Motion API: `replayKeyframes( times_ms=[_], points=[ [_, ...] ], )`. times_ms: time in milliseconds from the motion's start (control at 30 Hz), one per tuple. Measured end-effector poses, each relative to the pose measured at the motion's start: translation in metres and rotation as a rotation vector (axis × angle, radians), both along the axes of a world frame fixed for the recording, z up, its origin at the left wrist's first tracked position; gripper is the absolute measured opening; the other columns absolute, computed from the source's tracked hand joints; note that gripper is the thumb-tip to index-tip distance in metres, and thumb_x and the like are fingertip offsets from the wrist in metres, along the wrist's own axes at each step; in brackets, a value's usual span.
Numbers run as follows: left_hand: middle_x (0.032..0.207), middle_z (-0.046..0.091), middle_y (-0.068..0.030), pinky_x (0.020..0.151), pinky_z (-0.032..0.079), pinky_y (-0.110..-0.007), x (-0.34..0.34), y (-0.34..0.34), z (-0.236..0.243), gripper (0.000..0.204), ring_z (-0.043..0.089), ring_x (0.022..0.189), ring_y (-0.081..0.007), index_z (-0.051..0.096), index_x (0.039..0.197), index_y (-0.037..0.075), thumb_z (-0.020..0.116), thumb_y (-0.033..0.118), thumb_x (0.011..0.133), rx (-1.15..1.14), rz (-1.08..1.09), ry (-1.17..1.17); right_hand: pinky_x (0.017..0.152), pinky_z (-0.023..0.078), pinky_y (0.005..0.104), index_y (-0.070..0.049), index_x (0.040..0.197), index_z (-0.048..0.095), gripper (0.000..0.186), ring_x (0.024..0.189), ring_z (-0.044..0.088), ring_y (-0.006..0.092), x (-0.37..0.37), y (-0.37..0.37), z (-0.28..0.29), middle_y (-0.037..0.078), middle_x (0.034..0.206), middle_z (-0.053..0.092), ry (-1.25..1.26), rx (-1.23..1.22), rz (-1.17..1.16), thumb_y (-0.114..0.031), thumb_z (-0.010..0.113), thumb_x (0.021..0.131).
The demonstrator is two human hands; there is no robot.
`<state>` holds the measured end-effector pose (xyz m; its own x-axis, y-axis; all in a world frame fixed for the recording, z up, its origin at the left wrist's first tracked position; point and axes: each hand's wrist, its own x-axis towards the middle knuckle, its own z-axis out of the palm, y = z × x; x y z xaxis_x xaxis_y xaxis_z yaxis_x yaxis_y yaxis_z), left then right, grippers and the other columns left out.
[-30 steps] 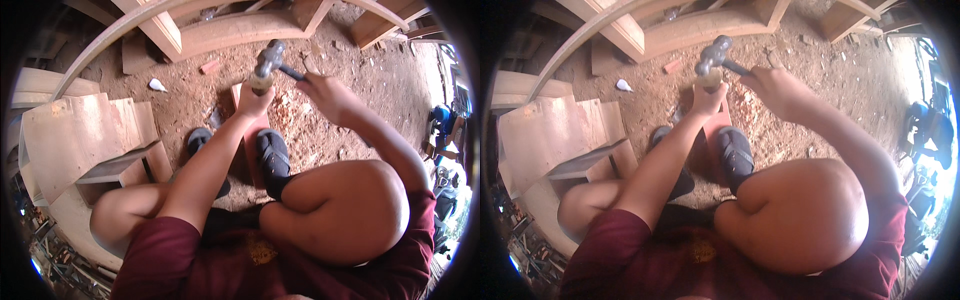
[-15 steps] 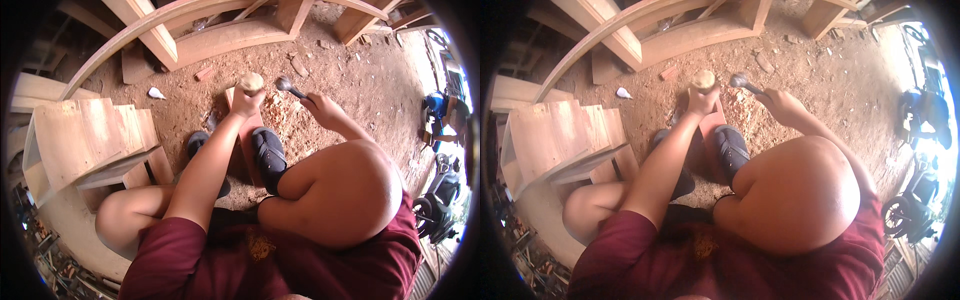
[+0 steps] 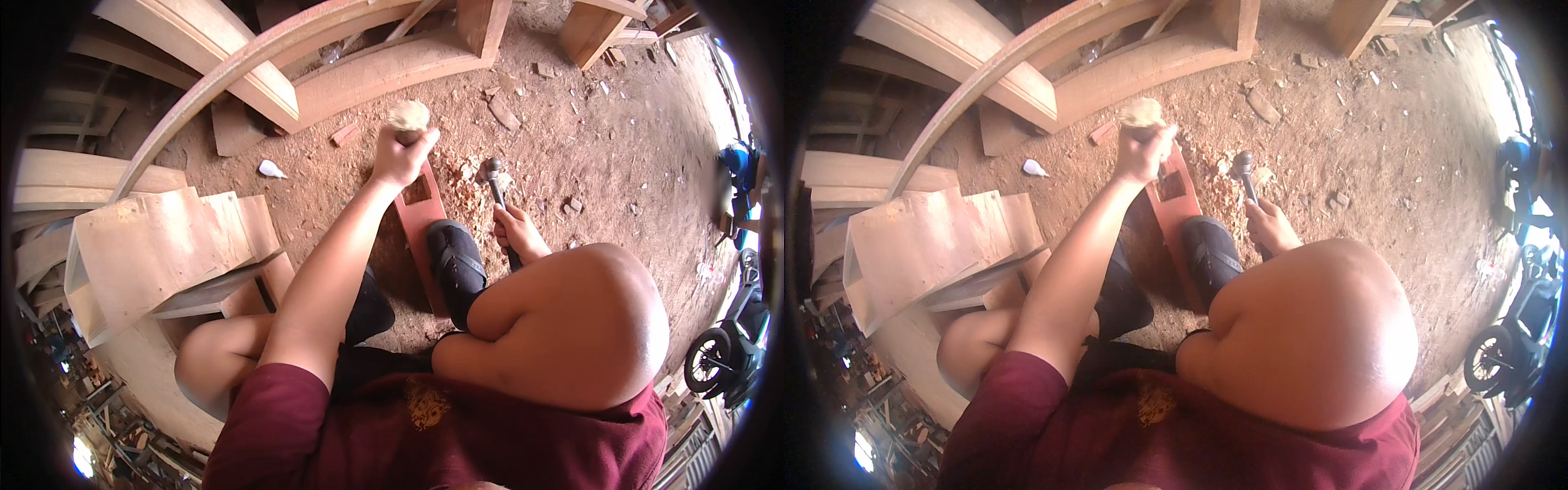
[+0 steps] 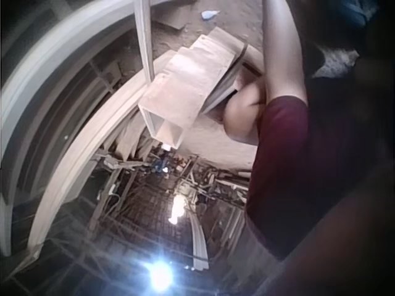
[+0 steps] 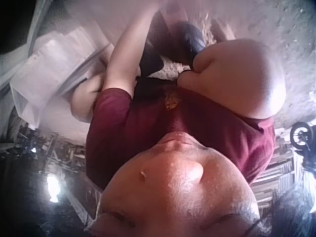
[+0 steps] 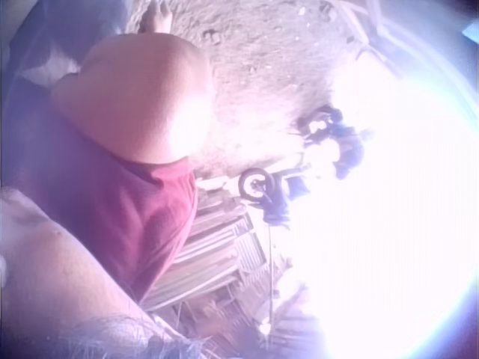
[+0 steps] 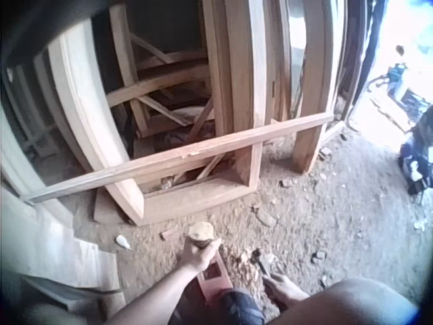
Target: The person sits on the ground and uses a hammer to strike a chisel, carving a small piece of wood held against a red brick. The person repeatedly adjusts the wood and strikes it to shape the material.
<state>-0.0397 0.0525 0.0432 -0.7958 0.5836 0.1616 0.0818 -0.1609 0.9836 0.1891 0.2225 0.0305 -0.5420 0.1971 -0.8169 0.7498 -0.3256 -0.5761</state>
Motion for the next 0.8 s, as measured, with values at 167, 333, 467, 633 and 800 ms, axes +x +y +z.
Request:
replayKeyframes(
  times_ms=[167,333,467,633,800],
  points=[
    [0.055,0.053,0.0033,0.042,0.044,-0.022,-0.017,-0.009,0.077,0.033,0.051,0.045,-0.0056,0.055,0.065,0.011,0.068,0.026,0.093,-0.38,-0.143,-0.142,0.055,0.042,0.032,-0.003,0.104,0.061,0.026,0.059,0.05,0.0122,-0.018,0.012,0.052,0.002,0.069,0.053,0.037,0.444,0.215,-0.028,0.054,0.1],
    [0.066,0.06,0.0015,0.049,0.046,-0.022,-0.039,-0.027,0.227,0.045,0.055,0.051,-0.0054,0.066,0.086,0.008,0.064,0.053,0.091,-0.422,-0.071,0.269,0.066,0.047,0.0408,0.0,0.109,0.063,0.031,0.07,0.061,0.0249,-0.043,0.052,0.192,0.015,0.077,0.063,0.388,1.128,0.517,-0.03,0.058,0.098],
    [0.072,0.063,0.0023,0.05,0.046,-0.023,0.001,-0.044,0.311,0.044,0.057,0.059,-0.005,0.067,0.091,0.009,0.073,0.052,0.083,-0.253,0.139,0.214,0.071,0.047,0.0429,-0.002,0.111,0.061,0.028,0.075,0.064,0.0306,-0.062,0.041,0.313,0.017,0.082,0.064,0.86,1.27,0.647,-0.027,0.057,0.098],
    [0.079,0.066,0.0011,0.053,0.044,-0.022,0.033,-0.064,0.353,0.047,0.058,0.062,-0.0083,0.069,0.1,0.009,0.077,0.051,0.081,0.035,0.151,-0.098,0.071,0.048,0.0455,-0.006,0.117,0.056,0.032,0.079,0.067,0.0323,-0.07,-0.035,0.384,0.017,0.081,0.064,0.809,1.48,0.767,-0.034,0.053,0.101],
    [0.072,0.065,0.0024,0.05,0.044,-0.024,0.028,-0.079,0.362,0.035,0.061,0.061,-0.0071,0.07,0.088,0.014,0.084,0.044,0.075,0.18,0.021,-0.177,0.063,0.052,0.0462,-0.009,0.118,0.055,0.035,0.07,0.067,0.0324,-0.091,-0.074,0.364,0.016,0.077,0.065,0.772,1.518,0.638,-0.04,0.051,0.102]
  ],
)
